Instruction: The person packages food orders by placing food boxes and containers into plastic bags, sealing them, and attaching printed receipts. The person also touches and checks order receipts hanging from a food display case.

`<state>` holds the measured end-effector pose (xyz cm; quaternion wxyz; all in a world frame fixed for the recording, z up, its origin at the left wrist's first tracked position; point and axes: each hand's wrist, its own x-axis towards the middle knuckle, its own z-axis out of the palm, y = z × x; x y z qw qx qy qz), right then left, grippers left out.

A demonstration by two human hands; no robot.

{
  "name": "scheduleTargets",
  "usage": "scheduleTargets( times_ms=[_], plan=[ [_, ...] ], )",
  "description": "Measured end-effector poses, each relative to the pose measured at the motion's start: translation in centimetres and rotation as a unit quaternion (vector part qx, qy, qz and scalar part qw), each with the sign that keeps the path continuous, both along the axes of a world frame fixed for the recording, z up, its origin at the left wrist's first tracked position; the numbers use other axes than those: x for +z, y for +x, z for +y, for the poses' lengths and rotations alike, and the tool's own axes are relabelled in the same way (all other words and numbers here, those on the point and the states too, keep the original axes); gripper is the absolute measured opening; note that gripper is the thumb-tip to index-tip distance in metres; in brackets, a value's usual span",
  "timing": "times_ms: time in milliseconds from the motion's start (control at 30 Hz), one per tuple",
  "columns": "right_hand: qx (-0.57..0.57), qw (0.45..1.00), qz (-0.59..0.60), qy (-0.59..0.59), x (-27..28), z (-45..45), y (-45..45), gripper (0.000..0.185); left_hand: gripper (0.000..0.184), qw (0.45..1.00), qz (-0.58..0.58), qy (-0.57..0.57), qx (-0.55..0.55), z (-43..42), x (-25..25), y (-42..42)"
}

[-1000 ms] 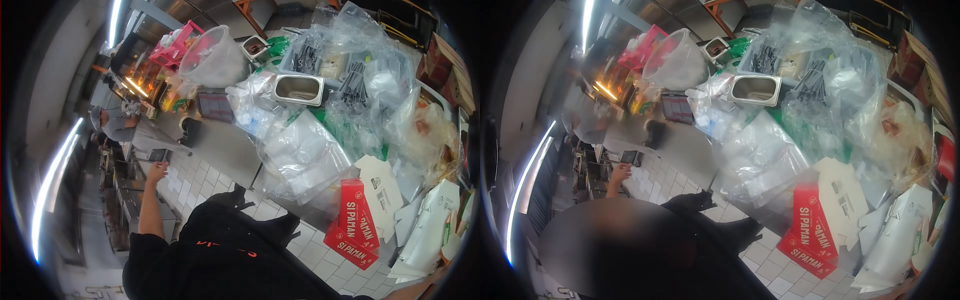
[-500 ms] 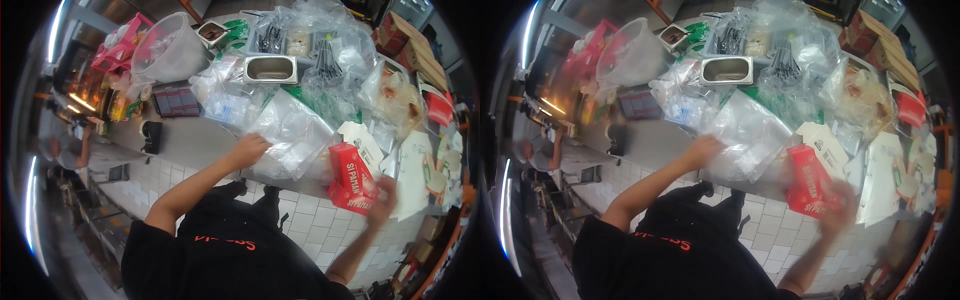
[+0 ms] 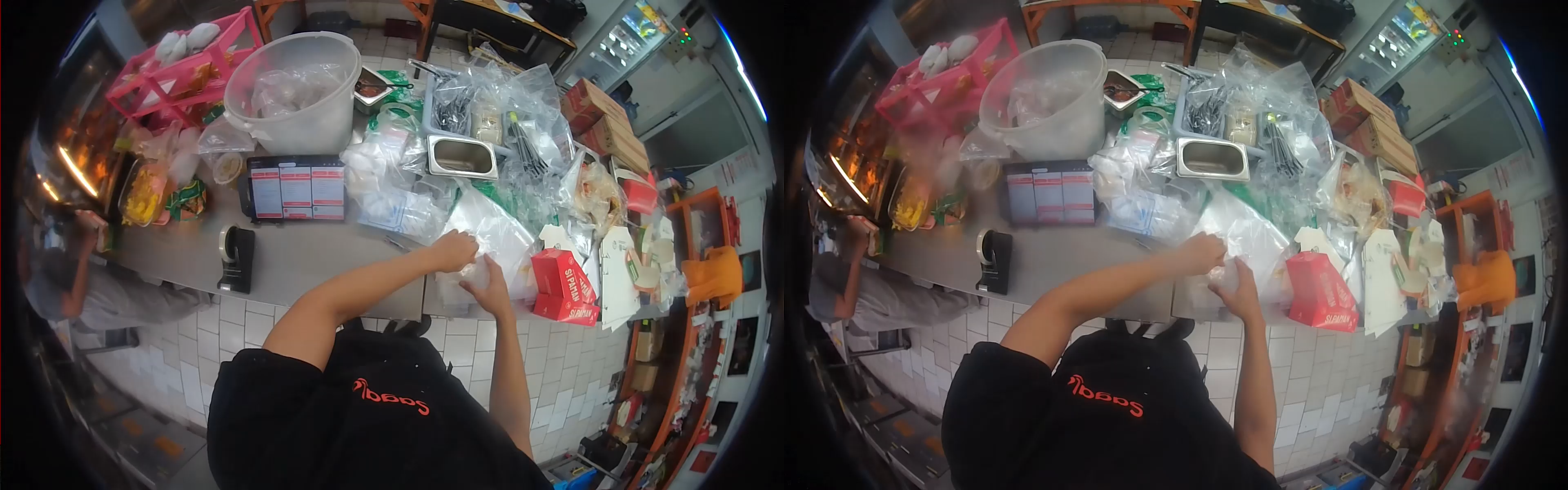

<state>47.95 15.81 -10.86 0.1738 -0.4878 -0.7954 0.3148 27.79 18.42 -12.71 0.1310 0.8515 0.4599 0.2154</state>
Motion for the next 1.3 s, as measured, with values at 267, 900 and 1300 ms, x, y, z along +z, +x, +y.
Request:
scheduleTargets(
  times_ms=[267, 900, 1300],
  plan=[
    [-0.066, 0.993, 0.011, 0.1, 9.6, 0.3, -3.0, 0.06, 0.022, 0.972, -0.215, -0.081, -0.042, 1.7, 10.9, -2.6],
    [-0.031, 0.993, 0.068, 0.092, 30.4, 4.5, -4.3, 0.017, 0.024, 0.92, -0.378, 0.005, 0.1, -1.4, 12.6, -12.6],
    [0.086, 0.983, 0.15, -0.068, 25.7, 4.2, -12.2, 0.019, 0.034, 0.794, -0.592, -0.115, 0.073, -3.3, 15.7, -7.2]
  ],
)
